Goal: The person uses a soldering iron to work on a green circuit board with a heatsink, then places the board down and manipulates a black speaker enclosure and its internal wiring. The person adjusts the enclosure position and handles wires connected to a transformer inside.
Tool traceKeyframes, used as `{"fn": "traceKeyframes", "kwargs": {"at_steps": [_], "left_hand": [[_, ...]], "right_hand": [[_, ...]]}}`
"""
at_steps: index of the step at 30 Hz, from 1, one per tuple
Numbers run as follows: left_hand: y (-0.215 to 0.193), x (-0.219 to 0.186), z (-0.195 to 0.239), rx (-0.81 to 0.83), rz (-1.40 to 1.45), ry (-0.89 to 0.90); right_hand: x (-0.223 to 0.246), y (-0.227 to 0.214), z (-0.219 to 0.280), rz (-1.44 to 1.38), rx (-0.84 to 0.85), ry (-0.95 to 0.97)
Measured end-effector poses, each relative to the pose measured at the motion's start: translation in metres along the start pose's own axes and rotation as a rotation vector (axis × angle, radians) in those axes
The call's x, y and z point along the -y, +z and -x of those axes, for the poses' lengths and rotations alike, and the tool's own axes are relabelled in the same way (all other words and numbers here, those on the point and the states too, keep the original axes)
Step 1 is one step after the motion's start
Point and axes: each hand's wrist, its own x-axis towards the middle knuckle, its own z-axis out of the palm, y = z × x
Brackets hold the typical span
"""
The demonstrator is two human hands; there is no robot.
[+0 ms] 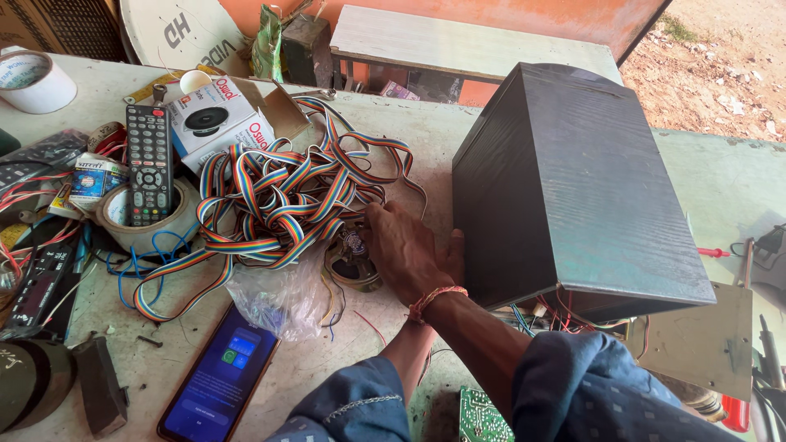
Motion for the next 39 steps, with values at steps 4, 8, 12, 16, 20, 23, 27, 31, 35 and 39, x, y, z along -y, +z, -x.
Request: {"fn": "traceKeyframes", "kwargs": {"at_steps": [4, 8, 12, 16, 20, 23, 27, 31, 35, 39], "left_hand": [[-0.007, -0.008, 0.007, -0.056, -0.005, -0.018], [-0.011, -0.014, 0.010, 0.002, 0.094, -0.091], [-0.008, -0.012, 0.009, -0.005, 0.014, -0.087], [-0.001, -0.004, 0.010, -0.140, 0.111, 0.033], [-0.002, 0.006, 0.020, -0.234, 0.333, 0.290], [-0.005, 0.002, 0.022, -0.127, -0.001, 0.215], [-0.018, -0.009, 0.024, -0.002, -0.049, 0.107], [-0.037, -0.022, 0.032, 0.127, 0.210, -0.014], [-0.051, -0.032, 0.042, 0.216, 0.539, -0.159], [-0.048, -0.034, 0.050, 0.228, 0.737, -0.111]], "right_hand": [[-0.002, 0.004, -0.002, 0.037, -0.054, -0.122], [-0.004, 0.006, -0.001, 0.111, -0.044, -0.145], [-0.006, 0.007, -0.001, 0.024, -0.055, -0.128], [-0.012, 0.008, -0.001, -0.107, -0.164, -0.179], [-0.017, 0.002, 0.001, -0.168, -0.206, -0.158], [-0.014, -0.010, 0.013, -0.266, -0.238, -0.164], [-0.012, -0.034, 0.071, -0.409, -0.309, -0.278], [-0.019, -0.061, 0.133, -0.387, -0.359, -0.184], [-0.042, -0.083, 0.167, -0.337, -0.169, 0.047], [-0.070, -0.087, 0.188, -0.431, -0.051, 0.339]]}}
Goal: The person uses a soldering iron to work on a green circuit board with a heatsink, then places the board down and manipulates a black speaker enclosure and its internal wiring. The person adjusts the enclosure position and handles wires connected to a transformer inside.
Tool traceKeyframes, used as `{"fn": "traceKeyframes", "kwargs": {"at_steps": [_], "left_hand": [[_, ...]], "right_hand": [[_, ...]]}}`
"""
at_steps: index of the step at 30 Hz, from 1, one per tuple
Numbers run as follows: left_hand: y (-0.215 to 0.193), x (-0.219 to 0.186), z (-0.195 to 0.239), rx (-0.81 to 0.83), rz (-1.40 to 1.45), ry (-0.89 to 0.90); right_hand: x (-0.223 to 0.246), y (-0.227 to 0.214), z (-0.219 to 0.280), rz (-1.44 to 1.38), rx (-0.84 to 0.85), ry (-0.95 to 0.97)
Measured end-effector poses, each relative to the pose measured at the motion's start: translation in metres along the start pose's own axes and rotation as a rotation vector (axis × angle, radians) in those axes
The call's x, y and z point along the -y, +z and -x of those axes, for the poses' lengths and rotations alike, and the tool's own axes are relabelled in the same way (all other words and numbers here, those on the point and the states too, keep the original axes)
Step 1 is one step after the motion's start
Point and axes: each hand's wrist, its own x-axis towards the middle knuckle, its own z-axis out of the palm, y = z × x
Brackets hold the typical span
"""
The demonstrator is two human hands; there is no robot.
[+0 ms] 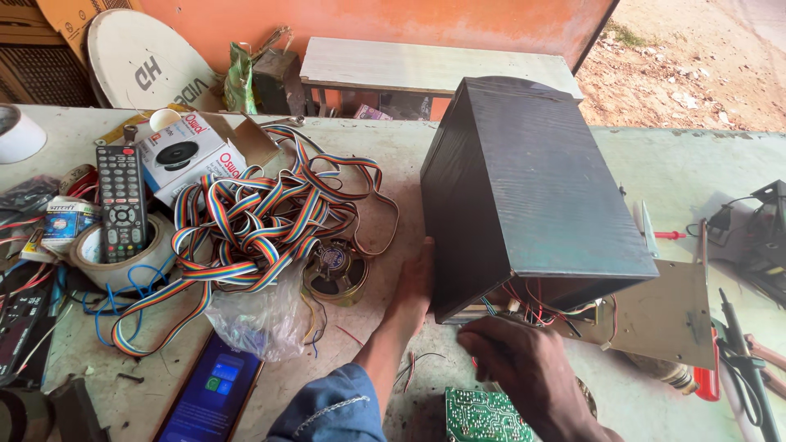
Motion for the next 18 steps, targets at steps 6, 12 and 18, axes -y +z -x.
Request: {"fn": "traceKeyframes", "kwargs": {"at_steps": [6, 12, 18], "left_hand": [[-0.001, 0.008, -0.008, 0.003, -0.058, -0.007], [0.003, 0.011, -0.012, -0.059, -0.095, -0.064], [0.005, 0.006, -0.008, -0.035, 0.003, -0.133]], "right_hand": [[-0.038, -0.021, -0.015, 0.060, -0.243, 0.116], [-0.037, -0.017, -0.045, -0.058, -0.367, 0.236], [-0.048, -0.006, -0.059, 0.084, -0.359, 0.047]]}}
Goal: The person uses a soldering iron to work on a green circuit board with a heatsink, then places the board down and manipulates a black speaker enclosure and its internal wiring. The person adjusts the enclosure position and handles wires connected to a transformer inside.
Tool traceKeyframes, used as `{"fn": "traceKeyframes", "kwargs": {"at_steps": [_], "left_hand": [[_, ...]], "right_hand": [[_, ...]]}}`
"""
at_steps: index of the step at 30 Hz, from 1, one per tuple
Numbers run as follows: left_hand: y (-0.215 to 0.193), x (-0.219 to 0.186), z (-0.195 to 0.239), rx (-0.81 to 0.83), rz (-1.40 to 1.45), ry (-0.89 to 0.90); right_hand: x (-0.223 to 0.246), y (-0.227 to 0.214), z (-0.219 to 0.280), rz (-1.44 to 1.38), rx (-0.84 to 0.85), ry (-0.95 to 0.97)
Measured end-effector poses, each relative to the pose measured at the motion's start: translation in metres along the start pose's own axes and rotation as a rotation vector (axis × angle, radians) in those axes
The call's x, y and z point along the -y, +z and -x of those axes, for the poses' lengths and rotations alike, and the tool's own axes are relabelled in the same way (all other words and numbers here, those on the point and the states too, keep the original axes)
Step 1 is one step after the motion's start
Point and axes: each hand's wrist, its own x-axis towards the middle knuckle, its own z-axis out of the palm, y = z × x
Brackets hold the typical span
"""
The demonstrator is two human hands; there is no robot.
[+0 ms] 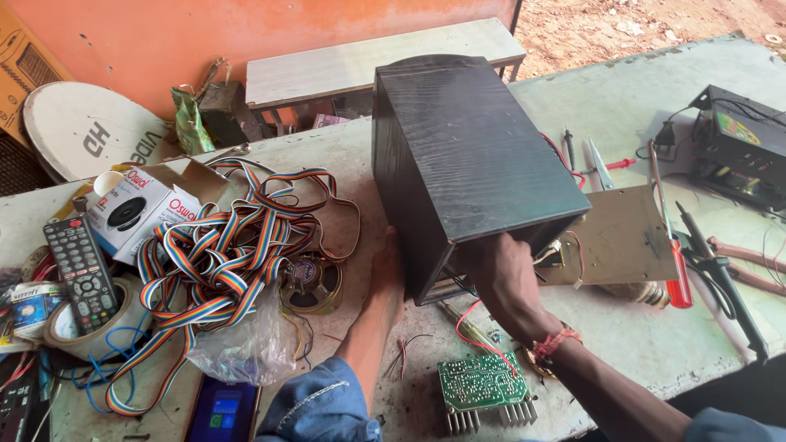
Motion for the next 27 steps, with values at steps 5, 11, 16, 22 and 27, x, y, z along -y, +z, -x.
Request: {"fn": "traceKeyframes", "kwargs": {"at_steps": [5, 11, 16, 22, 27], "left_hand": [[0.000, 0.001, -0.002, -0.043, -0.101, 0.016], [-0.002, 0.008, -0.014, -0.036, -0.095, 0.043], [-0.001, 0.009, -0.017, -0.037, -0.076, 0.064], [-0.001, 0.001, -0.004, -0.040, -0.099, 0.070], [0.000, -0.003, 0.000, -0.048, -0.140, 0.099]], "right_hand": [[-0.009, 0.020, 0.015, 0.205, -0.223, -0.316], [-0.005, 0.025, 0.021, 0.309, -0.040, -0.128], [-0.005, 0.031, 0.015, 0.365, -0.038, -0.299], [-0.006, 0.042, 0.015, 0.290, -0.120, -0.299], [-0.004, 0.050, 0.016, 0.338, -0.168, -0.164]]}}
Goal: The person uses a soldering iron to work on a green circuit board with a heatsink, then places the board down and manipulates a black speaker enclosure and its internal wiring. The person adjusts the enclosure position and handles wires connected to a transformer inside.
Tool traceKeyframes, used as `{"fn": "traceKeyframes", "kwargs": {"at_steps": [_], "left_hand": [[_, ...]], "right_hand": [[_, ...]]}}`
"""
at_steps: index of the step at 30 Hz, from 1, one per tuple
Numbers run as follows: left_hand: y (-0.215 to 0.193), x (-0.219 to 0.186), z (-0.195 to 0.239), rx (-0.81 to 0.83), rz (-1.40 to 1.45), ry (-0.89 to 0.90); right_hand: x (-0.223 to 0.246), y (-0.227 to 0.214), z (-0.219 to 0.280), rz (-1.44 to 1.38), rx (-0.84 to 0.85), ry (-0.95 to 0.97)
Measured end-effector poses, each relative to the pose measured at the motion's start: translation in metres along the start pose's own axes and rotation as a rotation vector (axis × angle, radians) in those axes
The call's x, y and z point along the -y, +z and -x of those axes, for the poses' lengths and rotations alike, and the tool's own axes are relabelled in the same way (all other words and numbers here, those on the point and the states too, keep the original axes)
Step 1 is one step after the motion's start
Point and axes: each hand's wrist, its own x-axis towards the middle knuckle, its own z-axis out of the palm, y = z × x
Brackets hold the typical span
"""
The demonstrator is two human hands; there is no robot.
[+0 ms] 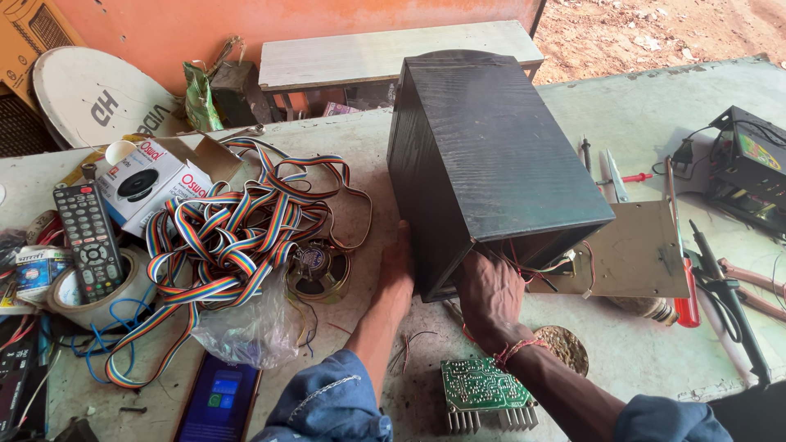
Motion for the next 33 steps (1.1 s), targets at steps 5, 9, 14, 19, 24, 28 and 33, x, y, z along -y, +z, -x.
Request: {"fn": "traceKeyframes", "kwargs": {"at_steps": [5, 9, 14, 19, 24, 28, 33], "left_hand": [[-0.001, 0.003, -0.004, 0.002, 0.014, 0.001], [-0.001, 0.006, -0.006, 0.007, 0.013, 0.000], [-0.004, 0.007, -0.004, 0.010, -0.038, 0.059], [-0.004, 0.004, -0.007, 0.004, -0.049, 0.002], [-0.002, 0.006, -0.010, 0.019, 0.050, 0.041], [-0.002, 0.006, -0.011, 0.026, 0.053, 0.033], [-0.003, 0.008, -0.013, 0.029, 0.027, 0.021]], "right_hand": [[-0.005, 0.005, -0.001, -0.072, 0.066, 0.079], [-0.018, 0.021, -0.001, -0.109, 0.074, 0.180], [-0.032, 0.051, 0.001, -0.133, 0.047, 0.384], [-0.039, 0.063, 0.006, -0.043, 0.001, 0.235], [-0.042, 0.055, 0.011, -0.029, 0.034, 0.122], [-0.034, 0.051, 0.007, -0.025, 0.085, 0.250], [-0.021, 0.038, 0.003, 0.022, 0.153, 0.329]]}}
